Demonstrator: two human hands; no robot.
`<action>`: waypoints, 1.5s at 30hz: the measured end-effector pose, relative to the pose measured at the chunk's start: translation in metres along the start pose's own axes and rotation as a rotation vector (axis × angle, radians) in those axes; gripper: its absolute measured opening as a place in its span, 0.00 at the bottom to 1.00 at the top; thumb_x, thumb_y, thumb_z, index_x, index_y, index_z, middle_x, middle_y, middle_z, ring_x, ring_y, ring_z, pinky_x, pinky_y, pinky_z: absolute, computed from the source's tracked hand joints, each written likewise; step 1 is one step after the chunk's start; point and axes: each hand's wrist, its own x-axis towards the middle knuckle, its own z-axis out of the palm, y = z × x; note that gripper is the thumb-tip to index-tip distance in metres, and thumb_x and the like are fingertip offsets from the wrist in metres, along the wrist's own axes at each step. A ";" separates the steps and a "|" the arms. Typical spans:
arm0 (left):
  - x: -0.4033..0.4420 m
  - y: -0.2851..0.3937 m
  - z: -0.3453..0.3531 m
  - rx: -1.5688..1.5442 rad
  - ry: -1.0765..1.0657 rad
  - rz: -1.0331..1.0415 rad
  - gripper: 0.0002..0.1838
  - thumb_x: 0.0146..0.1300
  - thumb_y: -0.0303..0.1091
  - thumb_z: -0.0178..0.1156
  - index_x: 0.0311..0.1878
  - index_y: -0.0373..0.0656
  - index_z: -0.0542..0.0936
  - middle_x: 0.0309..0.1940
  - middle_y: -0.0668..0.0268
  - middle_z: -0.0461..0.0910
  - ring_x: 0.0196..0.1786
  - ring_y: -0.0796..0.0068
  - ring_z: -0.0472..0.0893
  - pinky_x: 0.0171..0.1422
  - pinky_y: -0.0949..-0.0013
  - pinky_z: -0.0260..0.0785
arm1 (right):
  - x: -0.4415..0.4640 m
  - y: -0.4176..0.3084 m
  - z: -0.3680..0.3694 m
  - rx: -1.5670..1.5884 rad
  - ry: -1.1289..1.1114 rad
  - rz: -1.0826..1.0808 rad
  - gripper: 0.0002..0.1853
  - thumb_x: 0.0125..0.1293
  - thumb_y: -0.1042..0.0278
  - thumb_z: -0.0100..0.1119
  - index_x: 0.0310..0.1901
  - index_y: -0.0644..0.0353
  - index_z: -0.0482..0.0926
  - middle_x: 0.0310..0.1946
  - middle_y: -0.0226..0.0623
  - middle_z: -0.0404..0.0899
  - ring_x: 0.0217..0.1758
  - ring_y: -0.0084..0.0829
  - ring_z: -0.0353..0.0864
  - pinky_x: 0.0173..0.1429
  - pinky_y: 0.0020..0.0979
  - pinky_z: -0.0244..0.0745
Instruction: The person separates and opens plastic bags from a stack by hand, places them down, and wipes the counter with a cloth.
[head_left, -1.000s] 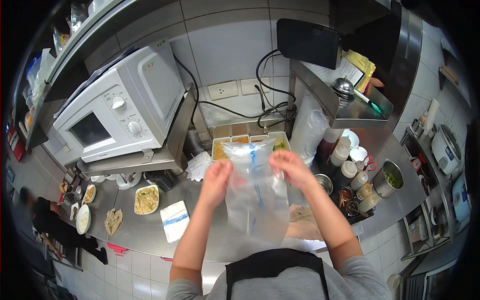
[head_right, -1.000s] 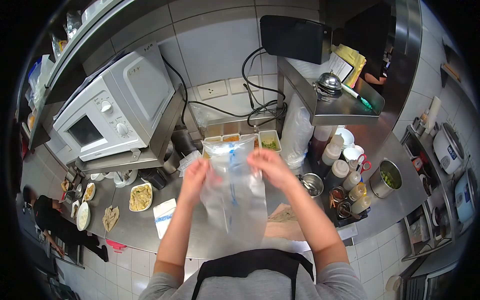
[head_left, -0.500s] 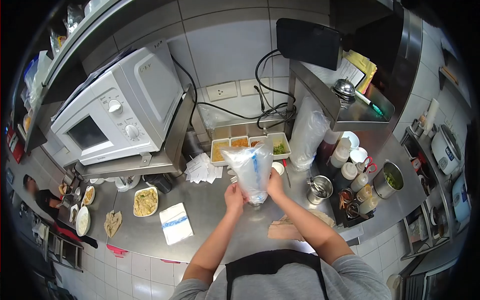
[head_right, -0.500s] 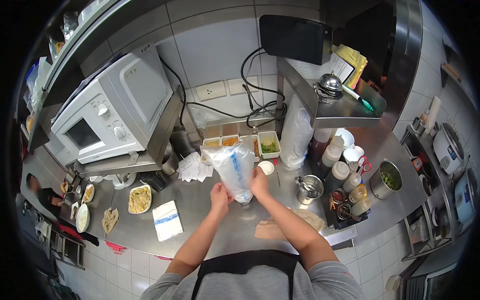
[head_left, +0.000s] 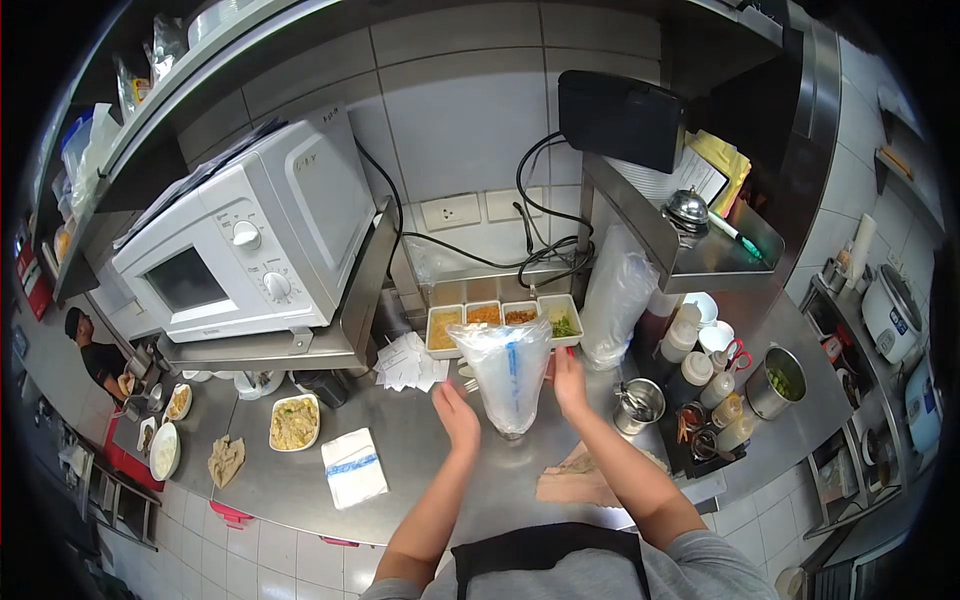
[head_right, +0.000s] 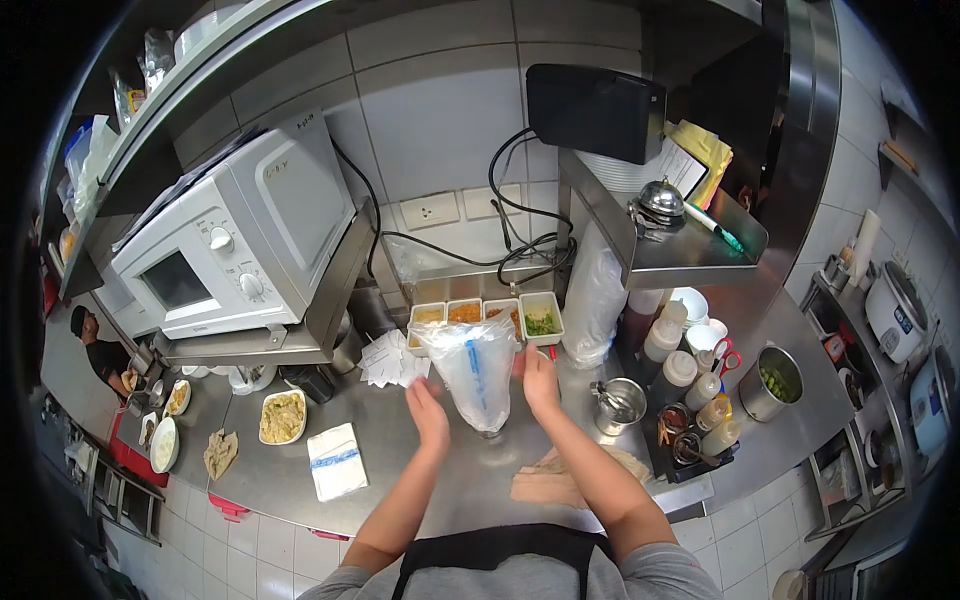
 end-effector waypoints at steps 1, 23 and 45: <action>0.011 0.030 0.005 -0.180 -0.013 0.028 0.24 0.71 0.46 0.35 0.51 0.33 0.68 0.45 0.58 0.72 0.48 0.68 0.72 0.56 0.65 0.63 | 0.001 -0.024 0.000 0.110 0.040 -0.033 0.27 0.70 0.51 0.35 0.27 0.66 0.74 0.17 0.33 0.74 0.23 0.29 0.75 0.29 0.30 0.69; -0.021 -0.034 -0.105 0.691 0.028 0.346 0.25 0.67 0.37 0.41 0.64 0.32 0.59 0.67 0.50 0.53 0.71 0.50 0.48 0.70 0.42 0.33 | -0.119 0.046 -0.063 -0.880 -0.306 -0.428 0.24 0.66 0.58 0.43 0.56 0.70 0.68 0.58 0.52 0.67 0.62 0.50 0.63 0.65 0.44 0.54; -0.044 -0.009 -0.133 0.727 -0.220 0.436 0.15 0.53 0.40 0.60 0.43 0.46 0.78 0.58 0.61 0.65 0.68 0.62 0.57 0.66 0.38 0.38 | -0.166 0.078 -0.072 -0.814 -0.304 -0.535 0.06 0.53 0.65 0.59 0.26 0.57 0.80 0.48 0.33 0.74 0.53 0.36 0.69 0.58 0.42 0.53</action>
